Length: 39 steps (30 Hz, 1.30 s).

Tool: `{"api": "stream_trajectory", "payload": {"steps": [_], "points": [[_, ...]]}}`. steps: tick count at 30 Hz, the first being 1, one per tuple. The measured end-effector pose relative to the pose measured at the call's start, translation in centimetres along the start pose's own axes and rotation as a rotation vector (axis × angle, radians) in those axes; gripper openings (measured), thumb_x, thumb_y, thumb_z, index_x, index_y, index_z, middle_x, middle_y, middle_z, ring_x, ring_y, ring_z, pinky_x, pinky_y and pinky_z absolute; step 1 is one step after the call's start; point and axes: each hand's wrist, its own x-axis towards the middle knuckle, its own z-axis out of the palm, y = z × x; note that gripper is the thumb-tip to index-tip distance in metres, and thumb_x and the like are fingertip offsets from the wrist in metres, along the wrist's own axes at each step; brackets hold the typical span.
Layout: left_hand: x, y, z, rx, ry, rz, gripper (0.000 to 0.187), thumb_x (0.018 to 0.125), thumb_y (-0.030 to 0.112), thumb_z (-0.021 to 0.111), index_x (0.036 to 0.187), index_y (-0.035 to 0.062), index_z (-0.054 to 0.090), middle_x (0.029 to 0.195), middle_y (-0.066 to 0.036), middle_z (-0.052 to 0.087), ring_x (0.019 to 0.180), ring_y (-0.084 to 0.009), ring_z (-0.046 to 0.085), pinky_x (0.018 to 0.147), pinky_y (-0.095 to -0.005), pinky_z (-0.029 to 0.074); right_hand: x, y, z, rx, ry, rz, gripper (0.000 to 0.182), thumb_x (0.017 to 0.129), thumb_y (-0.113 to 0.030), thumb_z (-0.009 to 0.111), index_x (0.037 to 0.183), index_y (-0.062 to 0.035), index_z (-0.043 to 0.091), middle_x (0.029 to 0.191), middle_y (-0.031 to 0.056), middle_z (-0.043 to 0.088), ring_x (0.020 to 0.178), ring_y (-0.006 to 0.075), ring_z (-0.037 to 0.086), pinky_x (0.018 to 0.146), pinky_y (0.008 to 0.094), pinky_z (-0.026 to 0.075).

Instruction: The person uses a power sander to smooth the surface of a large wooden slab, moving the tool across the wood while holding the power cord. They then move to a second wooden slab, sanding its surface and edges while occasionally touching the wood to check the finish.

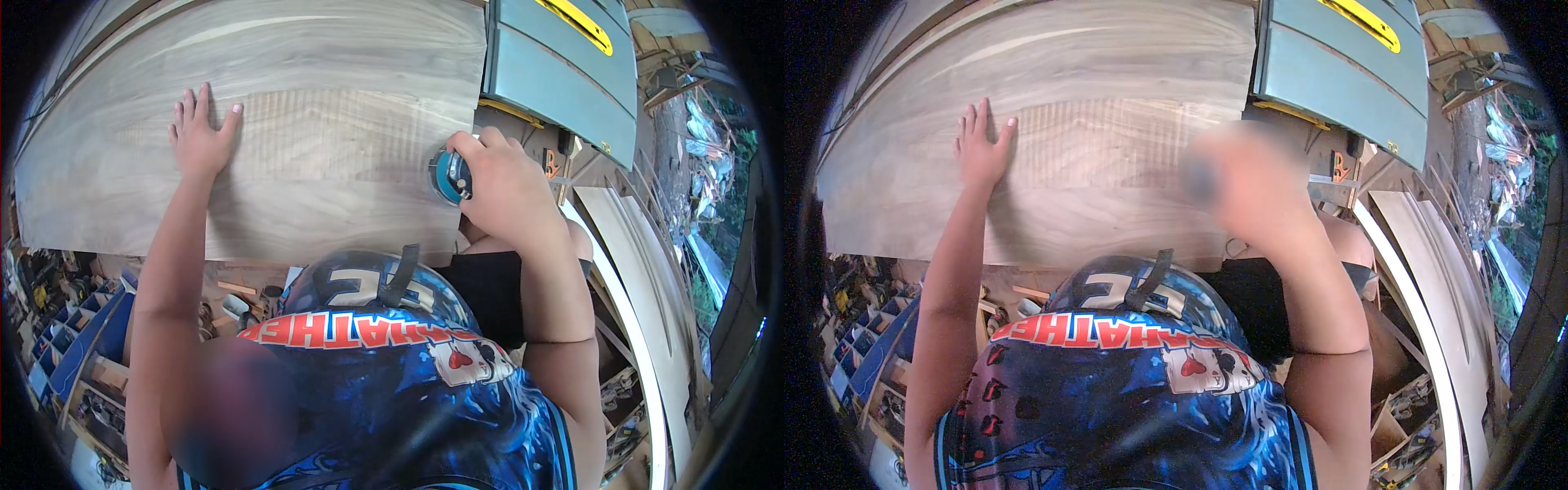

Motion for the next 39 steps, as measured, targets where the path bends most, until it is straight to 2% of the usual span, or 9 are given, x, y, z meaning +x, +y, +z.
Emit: {"api": "stream_trajectory", "payload": {"steps": [10, 13, 16, 22, 26, 29, 32, 35, 39], "points": [[0.0, 0.3, -0.5, -0.012, -0.005, 0.002, 0.089, 0.098, 0.073, 0.059, 0.172, 0.0274, 0.036, 0.180, -0.013, 0.028, 0.167, -0.0344, 0.023, 0.134, -0.0576, 0.016, 0.7, -0.4, -0.4, 0.031, -0.033, 0.011, 0.041, 0.086, -0.003, 0.070, 0.125, -0.0108, 0.064, 0.115, 0.0194, 0.067, 0.110, 0.0417, 0.069, 0.090, 0.0512, 0.059], [-0.1, 0.0, 0.0, -0.008, 0.008, 0.006, 0.090, 0.098, 0.073, 0.059, 0.172, 0.0274, 0.036, 0.180, -0.013, 0.028, 0.167, -0.0347, 0.023, 0.134, -0.0580, 0.017, 0.8, 0.0, -0.2, 0.017, -0.031, 0.076, 0.055, 0.077, 0.000, 0.075, 0.128, -0.0152, 0.064, 0.115, 0.0168, 0.065, 0.112, 0.0428, 0.066, 0.094, 0.0528, 0.057], [0.1, -0.1, 0.4, 0.005, 0.009, 0.009, 0.090, 0.098, 0.074, 0.059, 0.172, 0.0275, 0.036, 0.180, -0.013, 0.029, 0.167, -0.0347, 0.023, 0.134, -0.0583, 0.017, 1.3, 0.1, -0.1, 0.007, 0.030, 0.004, 0.046, 0.083, -0.002, 0.072, 0.127, -0.0115, 0.064, 0.114, 0.0189, 0.067, 0.111, 0.0421, 0.069, 0.091, 0.0507, 0.059], [-0.1, -0.3, 0.4, 0.002, 0.014, 0.009, 0.090, 0.098, 0.074, 0.059, 0.172, 0.0274, 0.036, 0.180, -0.013, 0.029, 0.167, -0.0352, 0.023, 0.134, -0.0585, 0.017, 2.4, -0.3, 0.2, 0.077, 0.050, 0.000, 0.048, 0.081, -0.004, 0.075, 0.127, -0.0108, 0.065, 0.117, 0.0202, 0.069, 0.115, 0.0421, 0.069, 0.093, 0.0499, 0.059], [0.2, -0.3, 0.5, 0.007, 0.018, 0.012, 0.089, 0.098, 0.072, 0.060, 0.172, 0.0266, 0.037, 0.179, -0.013, 0.030, 0.167, -0.0349, 0.023, 0.133, -0.0590, 0.017, 3.9, -1.5, 1.0, 0.105, 0.126, 0.008, 0.046, 0.081, -0.007, 0.078, 0.125, -0.0145, 0.067, 0.121, 0.0193, 0.069, 0.114, 0.0418, 0.069, 0.097, 0.0502, 0.059], [0.2, -0.4, 0.3, -0.035, 0.012, 0.029, 0.090, 0.098, 0.070, 0.061, 0.172, 0.0251, 0.036, 0.179, -0.013, 0.031, 0.167, -0.0337, 0.023, 0.133, -0.0592, 0.018, 4.8, -1.6, 3.2, 0.113, 0.456, -0.242, 0.042, 0.084, -0.012, 0.078, 0.124, -0.0165, 0.068, 0.122, 0.0182, 0.068, 0.114, 0.0393, 0.069, 0.093, 0.0497, 0.061], [0.3, -0.4, 0.3, -0.043, -0.004, 0.046, 0.088, 0.100, 0.068, 0.061, 0.172, 0.0227, 0.036, 0.179, -0.015, 0.031, 0.167, -0.0342, 0.023, 0.132, -0.0591, 0.018, 5.5, -2.4, 3.5, 0.158, 0.407, -0.230, 0.038, 0.087, -0.016, 0.075, 0.124, -0.0185, 0.069, 0.121, 0.0187, 0.068, 0.114, 0.0395, 0.070, 0.087, 0.0503, 0.063], [0.3, -0.7, 0.4, -0.069, 0.001, 0.065, 0.085, 0.102, 0.065, 0.060, 0.172, 0.0220, 0.036, 0.179, -0.015, 0.030, 0.167, -0.0357, 0.023, 0.132, -0.0594, 0.019, 5.0, -3.8, 2.1, 0.084, 0.184, -0.163, 0.037, 0.089, -0.014, 0.071, 0.125, -0.0208, 0.069, 0.124, 0.0185, 0.064, 0.113, 0.0401, 0.067, 0.090, 0.0496, 0.062], [0.2, -0.5, 0.5, -0.049, 0.004, 0.058, 0.083, 0.103, 0.063, 0.060, 0.172, 0.0217, 0.036, 0.179, -0.015, 0.029, 0.167, -0.0364, 0.022, 0.132, -0.0597, 0.019, 4.6, -5.8, 4.4, 0.182, 0.274, -0.228, 0.029, 0.092, -0.017, 0.066, 0.120, -0.0191, 0.069, 0.119, 0.0178, 0.066, 0.108, 0.0383, 0.068, 0.088, 0.0507, 0.061]]}}
